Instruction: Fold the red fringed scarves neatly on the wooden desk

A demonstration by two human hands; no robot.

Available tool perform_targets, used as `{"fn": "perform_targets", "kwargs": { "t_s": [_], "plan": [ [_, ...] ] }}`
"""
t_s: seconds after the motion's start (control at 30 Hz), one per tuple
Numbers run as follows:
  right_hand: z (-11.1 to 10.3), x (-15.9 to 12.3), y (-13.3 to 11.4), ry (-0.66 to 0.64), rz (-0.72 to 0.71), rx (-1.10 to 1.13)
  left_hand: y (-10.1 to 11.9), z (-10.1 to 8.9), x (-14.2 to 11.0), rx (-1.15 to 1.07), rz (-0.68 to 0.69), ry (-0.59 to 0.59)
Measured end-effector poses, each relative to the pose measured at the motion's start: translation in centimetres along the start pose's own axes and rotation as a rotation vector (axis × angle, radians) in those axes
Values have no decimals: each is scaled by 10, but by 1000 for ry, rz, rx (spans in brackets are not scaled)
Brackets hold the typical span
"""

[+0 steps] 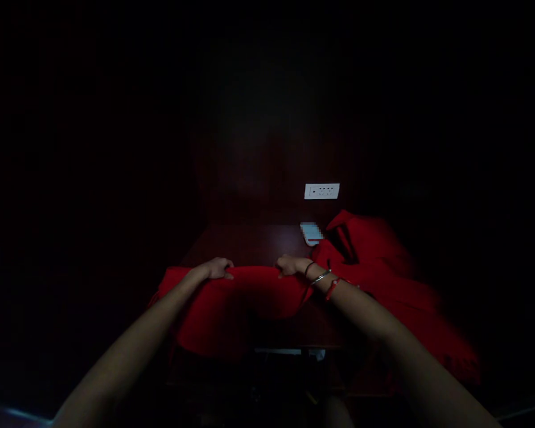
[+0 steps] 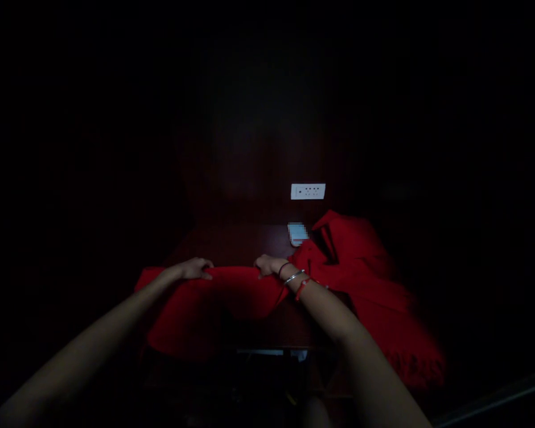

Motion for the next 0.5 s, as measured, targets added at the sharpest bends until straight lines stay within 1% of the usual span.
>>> {"fn": "perform_targets", "kwargs": {
  "t_s": [0.03,0.07,0.1,0.13,0.17,0.27,0.3,0.33,0.37,0.43,0.47,0.5],
  "plan": [
    [2,1,2,4,15,-9,-4,-3,-1,-49,36,6],
    [-1,0,5,20,29,-21,-8,-8,-4,-97,61,21],
    [-8,-2,8,40,42,-32,-12,-14,-7,-141,77,34],
    [-20,-5,10,79,46,-29,-14,-21,-11,-178,85,38],
    [-36,-9,13,140,46,-16,-15,-27,-15,-207,85,34],
    [-99,-29,19,404,3,88,-9,-40,-27,-279,53,-32],
    [-117,-37,20,476,-24,136,-3,-46,-31,-312,45,-41],
    [-131,-44,21,516,-53,185,5,-54,-35,-350,51,-22],
    [-140,-49,21,522,-82,235,15,-66,-40,-388,72,23],
    [-146,-55,16,477,-140,349,39,-94,-50,-439,150,147],
    [-145,-56,9,441,-170,408,52,-107,-55,-442,185,189],
    [-142,-56,0,399,-202,461,66,-118,-61,-427,206,203]
  ]
}}
Point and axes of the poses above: each hand's wrist, its own x-axis towards the middle knuckle, its own z-axis out of the palm, y = z × x, the point moved 8 cm from there along x, towards the middle knuckle, and after that the axes turned 10 degrees about z, right-handed, at the moved point
